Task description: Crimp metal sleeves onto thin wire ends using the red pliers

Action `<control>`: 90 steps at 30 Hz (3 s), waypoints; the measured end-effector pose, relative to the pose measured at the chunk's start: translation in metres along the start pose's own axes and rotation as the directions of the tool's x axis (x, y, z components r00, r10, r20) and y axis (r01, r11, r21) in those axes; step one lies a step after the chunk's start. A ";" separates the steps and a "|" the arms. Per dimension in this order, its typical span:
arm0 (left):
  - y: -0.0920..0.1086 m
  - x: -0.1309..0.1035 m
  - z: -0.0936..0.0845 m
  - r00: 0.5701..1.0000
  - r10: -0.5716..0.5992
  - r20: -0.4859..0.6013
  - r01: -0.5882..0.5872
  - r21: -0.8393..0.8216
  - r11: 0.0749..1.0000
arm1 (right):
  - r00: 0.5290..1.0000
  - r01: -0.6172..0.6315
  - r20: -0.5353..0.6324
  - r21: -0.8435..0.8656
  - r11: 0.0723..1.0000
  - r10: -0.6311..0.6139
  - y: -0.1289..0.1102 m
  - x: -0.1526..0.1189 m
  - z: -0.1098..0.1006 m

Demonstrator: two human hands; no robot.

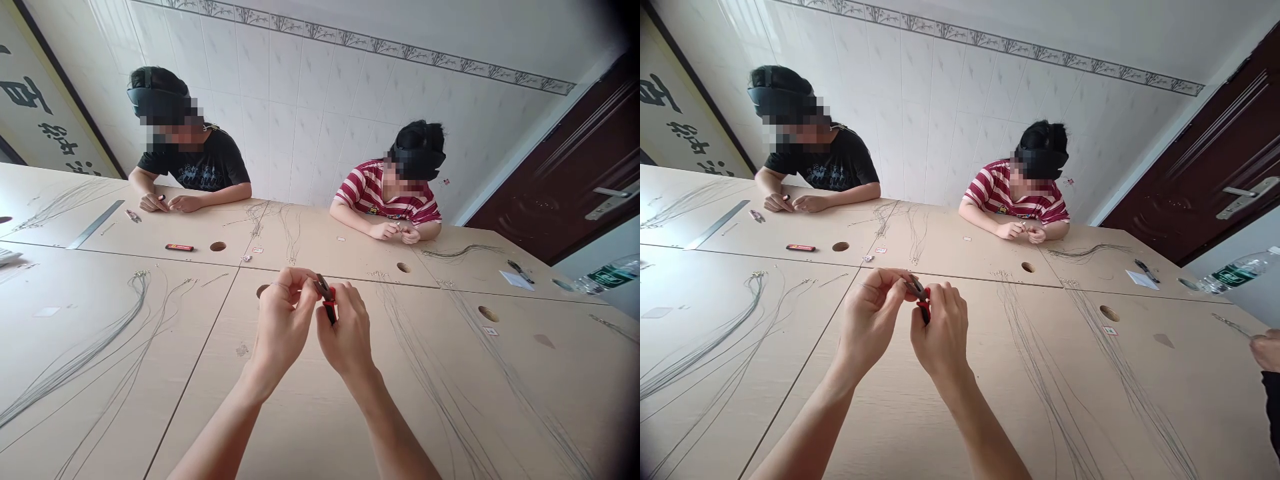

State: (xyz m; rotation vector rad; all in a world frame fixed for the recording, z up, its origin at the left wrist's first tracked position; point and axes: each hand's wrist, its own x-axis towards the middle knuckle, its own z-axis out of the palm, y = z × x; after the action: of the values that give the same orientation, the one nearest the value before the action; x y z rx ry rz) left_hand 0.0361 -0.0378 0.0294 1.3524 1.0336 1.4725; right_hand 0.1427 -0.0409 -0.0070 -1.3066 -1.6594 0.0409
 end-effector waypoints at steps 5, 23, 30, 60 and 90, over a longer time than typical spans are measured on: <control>0.002 0.000 0.003 1.000 -0.001 -0.001 0.001 0.015 1.000 | 1.000 0.008 -0.013 -0.007 1.000 -0.008 0.001 0.000 -0.001; -0.002 -0.001 0.006 1.000 -0.006 0.011 0.005 0.048 0.999 | 1.000 -0.027 0.010 -0.045 0.999 0.028 0.005 0.001 -0.001; -0.009 -0.001 0.006 1.000 0.014 0.008 -0.014 0.070 0.997 | 0.995 -0.097 0.038 0.012 0.995 0.096 0.006 0.001 -0.001; 0.010 0.002 -0.013 0.995 -0.073 0.066 0.075 -0.032 0.997 | 0.958 -0.277 0.145 0.229 0.933 0.248 0.010 0.005 -0.013; -0.019 0.012 -0.017 0.986 -0.135 0.098 0.088 0.382 0.920 | 0.974 -0.213 0.114 0.155 0.965 0.196 0.013 0.003 -0.007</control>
State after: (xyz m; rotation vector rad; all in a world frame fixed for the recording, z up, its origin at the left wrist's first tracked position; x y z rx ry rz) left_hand 0.0195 -0.0211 0.0134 1.6000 1.3380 1.1258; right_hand 0.1572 -0.0365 -0.0090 -1.3602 -1.5593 0.3656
